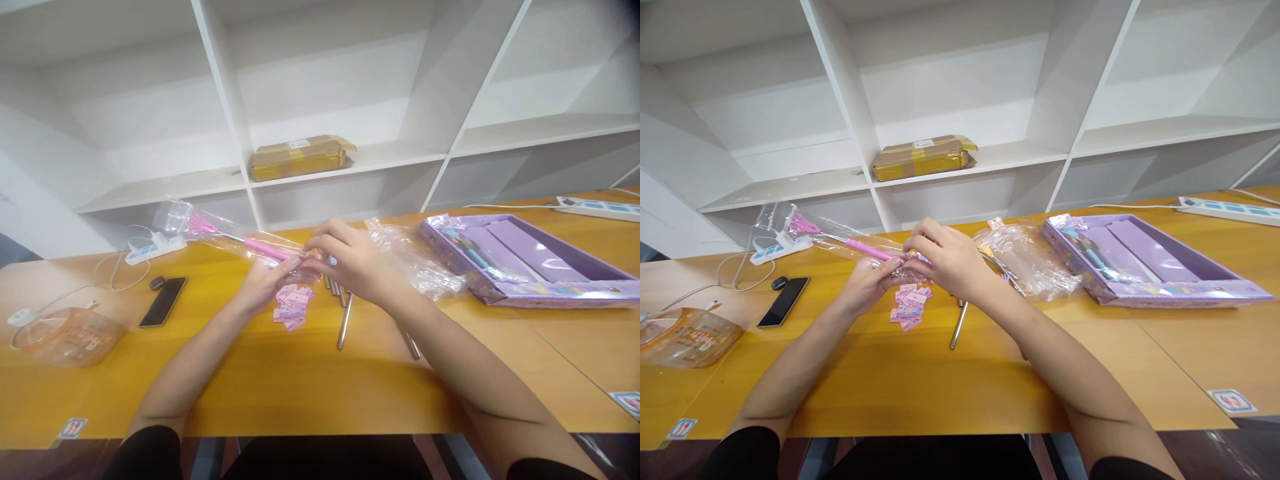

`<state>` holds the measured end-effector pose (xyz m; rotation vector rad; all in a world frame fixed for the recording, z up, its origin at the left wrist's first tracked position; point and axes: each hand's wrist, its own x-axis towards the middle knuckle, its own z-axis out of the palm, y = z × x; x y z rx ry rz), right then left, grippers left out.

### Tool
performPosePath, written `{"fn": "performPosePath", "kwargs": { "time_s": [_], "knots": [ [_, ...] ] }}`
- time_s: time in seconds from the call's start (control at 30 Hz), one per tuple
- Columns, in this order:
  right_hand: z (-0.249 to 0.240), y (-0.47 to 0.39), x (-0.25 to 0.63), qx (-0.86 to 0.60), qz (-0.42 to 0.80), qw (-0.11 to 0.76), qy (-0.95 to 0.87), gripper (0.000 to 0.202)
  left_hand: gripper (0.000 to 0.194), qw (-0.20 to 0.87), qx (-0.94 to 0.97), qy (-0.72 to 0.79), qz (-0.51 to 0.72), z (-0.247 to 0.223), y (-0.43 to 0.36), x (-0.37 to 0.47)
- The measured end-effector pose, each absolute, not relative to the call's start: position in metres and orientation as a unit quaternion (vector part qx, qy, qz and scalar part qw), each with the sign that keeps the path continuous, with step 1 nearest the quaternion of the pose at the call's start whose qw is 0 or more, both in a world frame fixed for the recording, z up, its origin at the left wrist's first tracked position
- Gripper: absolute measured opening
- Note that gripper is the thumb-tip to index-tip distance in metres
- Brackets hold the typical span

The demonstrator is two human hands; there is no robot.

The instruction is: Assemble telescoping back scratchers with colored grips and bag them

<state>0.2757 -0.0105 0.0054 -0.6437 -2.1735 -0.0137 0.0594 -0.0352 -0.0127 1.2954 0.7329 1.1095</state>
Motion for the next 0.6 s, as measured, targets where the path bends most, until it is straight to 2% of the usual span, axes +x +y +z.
{"fn": "performPosePath", "kwargs": {
  "time_s": [0.27,0.43,0.6],
  "knots": [
    [0.0,-0.007,0.272,-0.24,0.024,0.36,-0.901,0.025,0.039,0.595,0.578,0.331,0.45,-0.015,-0.028,0.052],
    [-0.011,-0.001,0.268,-0.2,0.009,0.319,-0.927,0.038,0.042,0.582,0.608,0.335,0.423,-0.014,-0.023,0.045],
    [-0.025,0.007,0.259,-0.178,0.028,0.391,-0.903,0.037,0.038,0.564,0.586,0.352,0.463,-0.015,-0.021,0.047]
  ]
}}
